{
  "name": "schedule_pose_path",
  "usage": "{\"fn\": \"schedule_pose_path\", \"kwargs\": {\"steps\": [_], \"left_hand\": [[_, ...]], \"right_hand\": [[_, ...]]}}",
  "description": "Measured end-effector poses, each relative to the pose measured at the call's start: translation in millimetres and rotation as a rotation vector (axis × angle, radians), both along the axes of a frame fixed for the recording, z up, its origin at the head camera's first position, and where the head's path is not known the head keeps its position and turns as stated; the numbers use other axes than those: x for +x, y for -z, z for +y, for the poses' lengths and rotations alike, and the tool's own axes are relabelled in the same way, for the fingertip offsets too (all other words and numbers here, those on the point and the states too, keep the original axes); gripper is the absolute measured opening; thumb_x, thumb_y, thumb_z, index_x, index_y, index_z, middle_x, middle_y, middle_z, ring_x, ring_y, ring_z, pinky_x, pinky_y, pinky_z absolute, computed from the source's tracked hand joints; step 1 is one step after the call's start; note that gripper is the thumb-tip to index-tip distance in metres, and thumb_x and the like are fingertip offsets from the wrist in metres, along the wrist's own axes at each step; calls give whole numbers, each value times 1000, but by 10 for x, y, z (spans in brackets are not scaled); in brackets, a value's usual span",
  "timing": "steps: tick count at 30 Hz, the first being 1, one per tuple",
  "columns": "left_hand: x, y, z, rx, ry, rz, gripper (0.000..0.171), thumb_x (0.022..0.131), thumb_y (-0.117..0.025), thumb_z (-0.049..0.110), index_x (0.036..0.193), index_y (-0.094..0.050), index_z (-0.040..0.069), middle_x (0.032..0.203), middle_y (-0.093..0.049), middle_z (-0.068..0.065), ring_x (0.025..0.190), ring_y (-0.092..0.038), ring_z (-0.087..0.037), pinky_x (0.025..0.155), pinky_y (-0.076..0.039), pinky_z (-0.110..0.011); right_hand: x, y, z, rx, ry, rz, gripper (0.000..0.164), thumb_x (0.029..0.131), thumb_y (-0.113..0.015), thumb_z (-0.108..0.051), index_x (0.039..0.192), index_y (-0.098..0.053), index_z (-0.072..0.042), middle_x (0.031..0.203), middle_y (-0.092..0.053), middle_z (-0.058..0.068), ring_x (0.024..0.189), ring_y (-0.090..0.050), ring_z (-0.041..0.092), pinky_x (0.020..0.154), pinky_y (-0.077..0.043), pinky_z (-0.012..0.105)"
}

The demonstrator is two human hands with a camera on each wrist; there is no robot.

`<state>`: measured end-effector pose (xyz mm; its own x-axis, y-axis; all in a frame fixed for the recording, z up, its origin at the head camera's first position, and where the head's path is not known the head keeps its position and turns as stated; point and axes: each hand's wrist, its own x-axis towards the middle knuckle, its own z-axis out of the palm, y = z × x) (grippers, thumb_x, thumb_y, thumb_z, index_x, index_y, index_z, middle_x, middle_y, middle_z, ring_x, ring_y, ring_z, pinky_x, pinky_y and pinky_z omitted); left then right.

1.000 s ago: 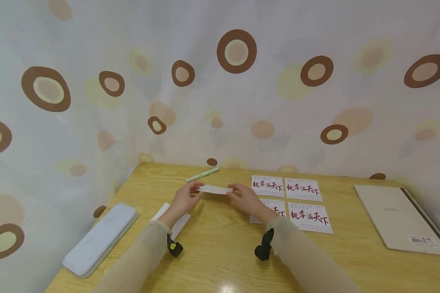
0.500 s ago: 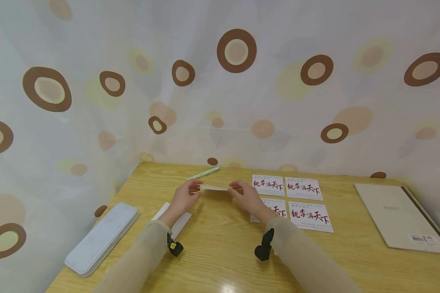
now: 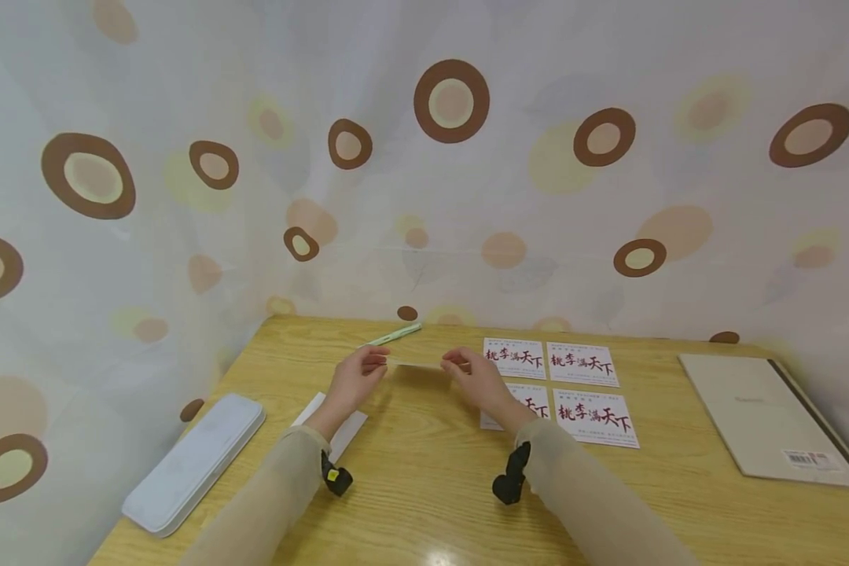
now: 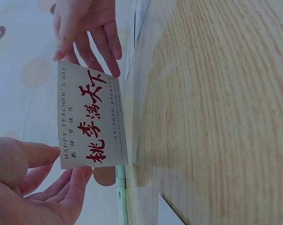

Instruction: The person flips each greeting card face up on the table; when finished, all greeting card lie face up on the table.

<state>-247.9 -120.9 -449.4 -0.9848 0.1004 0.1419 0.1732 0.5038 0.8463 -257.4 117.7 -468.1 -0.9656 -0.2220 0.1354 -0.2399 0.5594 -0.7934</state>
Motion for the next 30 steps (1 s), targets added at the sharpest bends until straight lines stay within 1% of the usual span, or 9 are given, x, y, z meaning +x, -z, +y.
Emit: {"fn": "schedule_pose_path", "kwargs": {"steps": [8,11,15,20,24,30], "left_hand": [[-10,15,9,-18,-22,16,22,96,-63,8,117,-65,5,108,-70,-13,104,-67,-29,92,-55,-40],[-7,12,10,-24,-18,34,21,96,-63,7,117,-65,3,106,-70,-14,101,-67,-29,90,-56,-41],[-1,-4,20,-21,-19,40,22,96,-63,6,117,-66,2,104,-71,-14,100,-67,-30,89,-56,-42],[-7,-6,28,-27,-28,48,19,96,-63,8,114,-67,5,103,-71,-12,99,-68,-28,89,-56,-40],[-8,3,28,-29,-36,56,17,96,-63,10,112,-68,6,101,-71,-12,97,-68,-27,88,-56,-40],[-16,17,38,-15,-48,62,17,96,-63,11,111,-67,3,102,-71,-12,97,-67,-27,88,-56,-41]], "right_hand": [[11,-1,28,-5,11,-7,35,103,-54,-30,126,-63,-5,120,-68,13,113,-65,34,93,-52,51],[11,-9,41,-14,11,-14,35,103,-54,-30,126,-62,-5,120,-68,13,114,-64,34,93,-52,51],[16,-21,61,-28,14,-13,37,103,-53,-31,126,-62,-4,120,-68,15,115,-63,35,93,-52,51],[26,-20,75,-37,18,4,36,103,-53,-32,124,-63,-4,119,-68,16,115,-63,36,93,-52,52],[34,-22,76,-44,24,-7,34,103,-53,-33,122,-63,-7,119,-68,15,115,-63,36,92,-52,51],[40,-31,72,-73,27,-7,33,102,-54,-33,121,-64,-7,117,-68,15,112,-65,35,88,-54,48]]}}
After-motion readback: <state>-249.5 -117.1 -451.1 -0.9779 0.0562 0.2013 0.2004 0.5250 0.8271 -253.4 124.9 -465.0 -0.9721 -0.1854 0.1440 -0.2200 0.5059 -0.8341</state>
